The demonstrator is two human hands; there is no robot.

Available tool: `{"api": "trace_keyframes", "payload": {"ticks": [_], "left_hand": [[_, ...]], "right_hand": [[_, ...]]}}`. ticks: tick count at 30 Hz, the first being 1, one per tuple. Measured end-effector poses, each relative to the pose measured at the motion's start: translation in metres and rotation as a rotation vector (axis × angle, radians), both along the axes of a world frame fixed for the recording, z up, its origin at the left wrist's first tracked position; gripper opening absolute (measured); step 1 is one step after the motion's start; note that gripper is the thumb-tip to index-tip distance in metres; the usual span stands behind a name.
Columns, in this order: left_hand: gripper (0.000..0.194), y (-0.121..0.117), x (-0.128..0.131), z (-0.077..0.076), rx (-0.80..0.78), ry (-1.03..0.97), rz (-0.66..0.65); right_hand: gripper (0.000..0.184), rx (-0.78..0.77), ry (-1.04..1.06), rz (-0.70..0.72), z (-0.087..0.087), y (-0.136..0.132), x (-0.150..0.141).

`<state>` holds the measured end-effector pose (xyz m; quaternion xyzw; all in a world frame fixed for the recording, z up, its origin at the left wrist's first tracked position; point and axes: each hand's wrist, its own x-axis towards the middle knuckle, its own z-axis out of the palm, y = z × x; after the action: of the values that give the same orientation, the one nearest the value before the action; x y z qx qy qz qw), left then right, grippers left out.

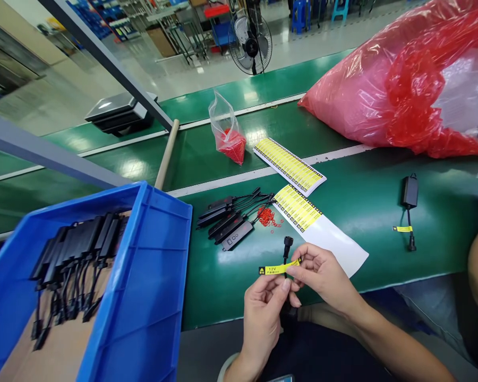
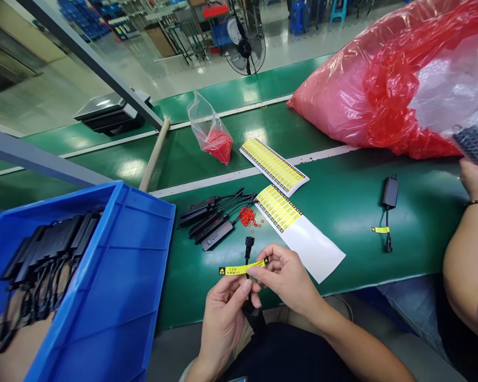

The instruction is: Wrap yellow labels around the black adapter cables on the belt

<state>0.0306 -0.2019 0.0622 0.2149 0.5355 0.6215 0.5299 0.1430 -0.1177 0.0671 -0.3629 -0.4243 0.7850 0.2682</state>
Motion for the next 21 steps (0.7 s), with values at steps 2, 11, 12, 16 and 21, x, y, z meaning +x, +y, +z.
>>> {"api": "trace_keyframes", "payload": {"ticks": [2, 11, 12, 16, 21], "left_hand": [[0.011, -0.001, 0.0, -0.002, -0.004, 0.036, -0.011], [0.015, -0.009, -0.002, 0.0, -0.026, 0.404, 0.061], [0.014, -0.009, -0.001, 0.0, -0.022, 0.452, 0.083], [0.008, -0.01, 0.001, 0.0, 0.012, 0.604, 0.107], [0.01, -0.01, -0.002, 0.002, 0.107, 0.65, 0.043]], "right_hand": [[0.031, 0.005, -0.001, -0.002, 0.001, 0.0, 0.0], [0.039, 0.39, -0.3, -0.095, 0.005, -0.003, 0.005], [0.036, 0.485, -0.358, -0.145, 0.007, -0.004, 0.006], [0.011, 0.483, -0.278, -0.1, 0.014, -0.01, 0.005], [0.004, 0.347, -0.053, -0.039, 0.017, -0.008, 0.006]]}}
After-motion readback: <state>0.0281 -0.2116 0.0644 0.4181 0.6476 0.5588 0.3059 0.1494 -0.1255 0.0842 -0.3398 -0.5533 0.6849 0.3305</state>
